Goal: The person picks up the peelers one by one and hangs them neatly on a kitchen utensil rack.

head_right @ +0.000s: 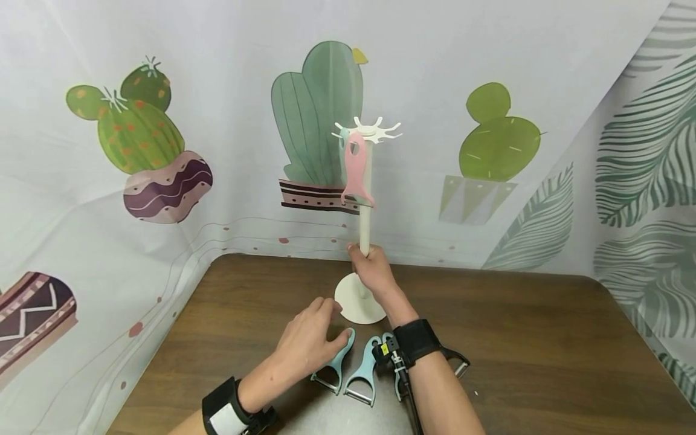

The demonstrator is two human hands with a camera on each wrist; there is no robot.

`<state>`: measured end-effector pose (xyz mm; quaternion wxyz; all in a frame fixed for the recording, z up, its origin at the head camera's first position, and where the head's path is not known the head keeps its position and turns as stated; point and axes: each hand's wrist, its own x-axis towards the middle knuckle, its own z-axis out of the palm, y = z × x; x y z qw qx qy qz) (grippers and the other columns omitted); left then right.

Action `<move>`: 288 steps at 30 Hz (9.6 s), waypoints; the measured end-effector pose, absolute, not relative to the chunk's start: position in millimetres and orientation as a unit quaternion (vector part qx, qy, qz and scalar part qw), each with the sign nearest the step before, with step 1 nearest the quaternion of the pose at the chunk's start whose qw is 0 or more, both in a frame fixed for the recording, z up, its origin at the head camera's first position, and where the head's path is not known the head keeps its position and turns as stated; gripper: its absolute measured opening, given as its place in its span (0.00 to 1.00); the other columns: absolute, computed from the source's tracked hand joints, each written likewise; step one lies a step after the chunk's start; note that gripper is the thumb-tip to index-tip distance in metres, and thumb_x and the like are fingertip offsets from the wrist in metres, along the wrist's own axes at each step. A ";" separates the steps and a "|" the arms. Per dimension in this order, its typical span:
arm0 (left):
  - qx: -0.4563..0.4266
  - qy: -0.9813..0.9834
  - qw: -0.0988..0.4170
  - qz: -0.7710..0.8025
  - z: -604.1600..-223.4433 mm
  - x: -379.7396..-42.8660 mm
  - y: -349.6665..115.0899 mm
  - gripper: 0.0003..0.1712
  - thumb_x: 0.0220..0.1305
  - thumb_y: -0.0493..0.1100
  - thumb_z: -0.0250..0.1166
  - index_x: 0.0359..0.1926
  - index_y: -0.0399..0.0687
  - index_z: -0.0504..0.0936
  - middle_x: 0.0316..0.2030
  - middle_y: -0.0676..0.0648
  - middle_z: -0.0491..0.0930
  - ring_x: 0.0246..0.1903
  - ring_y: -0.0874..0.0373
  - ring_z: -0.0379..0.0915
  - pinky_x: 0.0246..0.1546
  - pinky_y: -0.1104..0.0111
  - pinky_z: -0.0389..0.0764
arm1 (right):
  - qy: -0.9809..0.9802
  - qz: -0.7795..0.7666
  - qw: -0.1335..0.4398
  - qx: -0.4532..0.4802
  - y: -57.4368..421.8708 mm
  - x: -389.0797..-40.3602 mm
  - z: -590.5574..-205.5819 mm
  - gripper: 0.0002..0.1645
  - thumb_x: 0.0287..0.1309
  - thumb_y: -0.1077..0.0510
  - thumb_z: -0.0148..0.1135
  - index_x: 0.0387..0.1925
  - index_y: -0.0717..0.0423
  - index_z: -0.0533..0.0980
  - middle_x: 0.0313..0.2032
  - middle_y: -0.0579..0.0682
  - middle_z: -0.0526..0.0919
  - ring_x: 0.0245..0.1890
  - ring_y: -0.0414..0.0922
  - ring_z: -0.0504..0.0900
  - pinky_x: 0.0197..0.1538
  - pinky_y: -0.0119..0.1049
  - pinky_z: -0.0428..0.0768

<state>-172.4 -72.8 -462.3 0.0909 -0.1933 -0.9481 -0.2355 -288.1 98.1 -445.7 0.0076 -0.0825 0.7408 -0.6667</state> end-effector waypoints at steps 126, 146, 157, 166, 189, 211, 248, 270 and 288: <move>-0.181 -0.876 0.191 -0.404 -437.9 -191.8 -100.1 0.23 0.70 0.38 0.71 0.63 0.46 0.77 0.38 0.54 0.81 0.36 0.58 0.81 0.37 0.67 0.81 | 0.729 -0.679 -0.016 -0.090 97.0 -290.1 -453.2 0.31 0.81 0.52 0.52 0.15 0.53 0.67 0.15 0.42 0.65 0.23 0.45 0.64 0.38 0.40 0.70; -0.230 -0.797 0.277 -0.485 -383.9 -246.1 -98.3 0.24 0.76 0.37 0.65 0.68 0.39 0.73 0.45 0.44 0.83 0.47 0.53 0.85 0.48 0.58 0.88 | 0.715 -0.694 -0.012 -0.088 99.0 -292.9 -453.1 0.32 0.81 0.55 0.52 0.14 0.51 0.66 0.15 0.42 0.63 0.22 0.43 0.63 0.37 0.39 0.70; -0.256 -0.771 0.309 -0.495 -363.3 -266.5 -95.5 0.23 0.76 0.36 0.65 0.68 0.41 0.72 0.48 0.42 0.82 0.49 0.52 0.84 0.49 0.53 0.88 | 0.720 -0.689 -0.015 -0.082 97.0 -292.5 -453.3 0.31 0.80 0.55 0.53 0.14 0.52 0.67 0.15 0.43 0.64 0.22 0.43 0.64 0.37 0.39 0.70; -0.267 -0.752 0.327 -0.506 -352.6 -278.4 -95.6 0.22 0.77 0.37 0.63 0.67 0.41 0.73 0.49 0.42 0.82 0.49 0.52 0.83 0.48 0.52 0.88 | 0.726 -0.682 -0.020 -0.085 97.7 -292.8 -454.3 0.31 0.80 0.54 0.53 0.15 0.57 0.67 0.15 0.43 0.65 0.22 0.44 0.64 0.35 0.37 0.68; -0.309 -0.716 0.343 -0.524 -306.5 -308.3 -80.9 0.21 0.79 0.38 0.61 0.68 0.41 0.73 0.50 0.40 0.83 0.50 0.55 0.83 0.40 0.60 0.87 | 0.720 -0.687 -0.014 -0.094 98.8 -293.5 -453.6 0.32 0.80 0.54 0.53 0.13 0.51 0.66 0.14 0.42 0.64 0.21 0.43 0.62 0.35 0.37 0.68; -0.319 -0.730 0.355 -0.489 -289.8 -320.4 -68.5 0.21 0.79 0.38 0.61 0.68 0.38 0.75 0.49 0.40 0.82 0.53 0.53 0.83 0.46 0.58 0.86 | 0.721 -0.686 -0.019 -0.096 98.6 -291.6 -453.2 0.32 0.80 0.55 0.52 0.13 0.51 0.66 0.14 0.43 0.64 0.21 0.43 0.62 0.34 0.37 0.66; -0.335 -0.721 0.330 -0.509 -296.4 -320.5 -58.1 0.21 0.79 0.38 0.61 0.68 0.43 0.78 0.51 0.42 0.82 0.54 0.56 0.82 0.51 0.61 0.86 | 0.717 -0.689 -0.030 -0.101 98.3 -294.2 -455.2 0.31 0.80 0.57 0.53 0.14 0.53 0.68 0.14 0.43 0.65 0.20 0.43 0.63 0.32 0.36 0.67; -0.341 -0.714 0.323 -0.519 -305.5 -319.1 -58.5 0.20 0.81 0.42 0.58 0.68 0.40 0.76 0.54 0.42 0.81 0.53 0.55 0.81 0.44 0.59 0.84 | 0.730 -0.675 -0.032 -0.099 97.1 -291.9 -454.3 0.30 0.80 0.57 0.52 0.15 0.55 0.69 0.15 0.44 0.66 0.21 0.43 0.63 0.31 0.37 0.65; -0.321 -0.720 0.343 -0.511 -317.6 -316.6 -73.1 0.20 0.82 0.44 0.55 0.65 0.38 0.78 0.54 0.42 0.81 0.55 0.54 0.80 0.49 0.58 0.83 | 0.726 -0.679 -0.030 -0.106 98.2 -292.3 -453.2 0.31 0.81 0.56 0.51 0.14 0.52 0.68 0.15 0.43 0.65 0.20 0.43 0.62 0.30 0.35 0.64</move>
